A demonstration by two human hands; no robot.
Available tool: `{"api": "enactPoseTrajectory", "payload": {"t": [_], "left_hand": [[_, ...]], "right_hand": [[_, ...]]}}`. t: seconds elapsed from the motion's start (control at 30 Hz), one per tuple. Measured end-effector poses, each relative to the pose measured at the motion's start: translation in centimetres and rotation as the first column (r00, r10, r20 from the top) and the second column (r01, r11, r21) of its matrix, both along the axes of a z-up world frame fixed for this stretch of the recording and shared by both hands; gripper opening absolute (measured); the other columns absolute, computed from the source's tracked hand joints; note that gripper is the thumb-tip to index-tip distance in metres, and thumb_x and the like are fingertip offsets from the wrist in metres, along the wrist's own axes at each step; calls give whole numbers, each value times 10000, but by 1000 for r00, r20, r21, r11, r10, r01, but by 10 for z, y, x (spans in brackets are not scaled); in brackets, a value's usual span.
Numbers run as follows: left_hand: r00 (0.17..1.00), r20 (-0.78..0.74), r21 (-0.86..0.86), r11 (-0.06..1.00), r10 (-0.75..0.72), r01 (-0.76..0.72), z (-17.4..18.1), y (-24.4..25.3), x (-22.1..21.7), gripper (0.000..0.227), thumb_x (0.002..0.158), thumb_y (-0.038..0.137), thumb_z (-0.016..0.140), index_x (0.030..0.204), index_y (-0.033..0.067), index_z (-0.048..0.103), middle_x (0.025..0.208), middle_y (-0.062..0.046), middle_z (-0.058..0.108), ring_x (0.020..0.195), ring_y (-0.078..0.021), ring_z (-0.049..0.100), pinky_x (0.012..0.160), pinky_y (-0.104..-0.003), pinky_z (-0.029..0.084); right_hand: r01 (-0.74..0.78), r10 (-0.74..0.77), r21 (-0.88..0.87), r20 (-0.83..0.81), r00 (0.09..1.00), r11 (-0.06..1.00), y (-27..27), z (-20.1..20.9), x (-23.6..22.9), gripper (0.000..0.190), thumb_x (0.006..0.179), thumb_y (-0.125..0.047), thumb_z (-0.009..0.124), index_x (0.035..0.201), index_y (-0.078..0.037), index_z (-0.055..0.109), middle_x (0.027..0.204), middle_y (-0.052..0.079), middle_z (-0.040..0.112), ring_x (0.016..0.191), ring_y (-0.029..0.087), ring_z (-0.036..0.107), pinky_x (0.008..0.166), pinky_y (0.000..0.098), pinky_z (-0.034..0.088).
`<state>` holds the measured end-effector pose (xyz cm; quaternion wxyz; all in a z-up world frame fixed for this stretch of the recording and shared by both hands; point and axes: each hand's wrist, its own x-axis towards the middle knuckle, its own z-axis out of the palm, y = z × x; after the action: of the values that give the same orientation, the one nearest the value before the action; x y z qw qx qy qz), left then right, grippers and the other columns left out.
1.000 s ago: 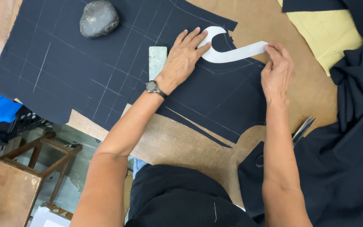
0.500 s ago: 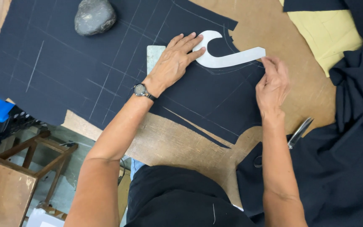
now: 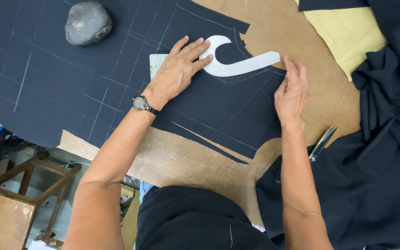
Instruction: The person cuts a piece of black fabric using shears, following a pattern marked on the material. They place a white curved paper template on the fabric, trace its outline with chalk, and then cut along the marked lines. The person also uses a ruler to measure and cut straight edges on the fabric.
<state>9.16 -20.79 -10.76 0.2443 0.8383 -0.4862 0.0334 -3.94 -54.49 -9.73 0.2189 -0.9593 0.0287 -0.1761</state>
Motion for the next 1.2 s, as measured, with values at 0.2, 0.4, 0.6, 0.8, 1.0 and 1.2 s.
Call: {"api": "enactPoseTrajectory", "payload": {"t": [0.2,0.4,0.6,0.8,1.0,1.2], "left_hand": [[1000,5,-2,1000,-4,4,-1,2,2,432,1076,-132,620,1463,46,693,1594,-273,571,1490,-458,531,1281,-602,311],[1000,1,-9,1000,-5,5,-2,1,1,443,1084,-136,598,1478,51,675,1596,-276,566,1498,-468,512,1282,-602,314],[1000,-15,-25,1000,-11,11,-2,0,0,394,1151,-73,476,1485,40,650,1603,-280,551,1497,-466,518,1278,-592,322],[1000,-6,-12,1000,-6,6,0,0,0,445,1101,-141,545,1495,37,647,1613,-274,543,1501,-453,523,1279,-592,336],[1000,-14,-3,1000,2,-2,-2,1,1,406,1116,-94,532,1478,28,670,1616,-267,541,1508,-441,510,1280,-594,319],[998,-60,6,1000,7,-7,-6,2,2,514,1049,-107,569,1522,77,649,1661,-238,488,1553,-417,449,1295,-581,269]], "right_hand": [[9,-7,59,-37,999,998,3,5,3,643,893,234,410,1351,-56,757,1323,128,634,1199,310,693,753,418,561],[28,-28,16,1,1000,999,2,1,-2,697,845,238,420,1337,-90,789,1352,107,654,1057,268,669,711,386,534],[11,-12,32,30,999,999,-1,-5,-2,680,902,241,437,1408,-95,742,1343,120,657,968,270,650,707,400,535],[-20,19,14,34,999,1000,-4,-10,-4,778,873,294,433,1431,-143,754,1339,138,633,1196,322,668,806,426,545],[-56,59,-64,45,997,996,-3,-10,-3,826,788,294,412,1401,-123,775,1353,160,623,1238,350,690,892,455,619],[-39,40,-108,11,999,993,-5,-14,-3,776,784,212,471,1412,-116,789,1409,166,640,1260,368,686,943,481,588]]}}
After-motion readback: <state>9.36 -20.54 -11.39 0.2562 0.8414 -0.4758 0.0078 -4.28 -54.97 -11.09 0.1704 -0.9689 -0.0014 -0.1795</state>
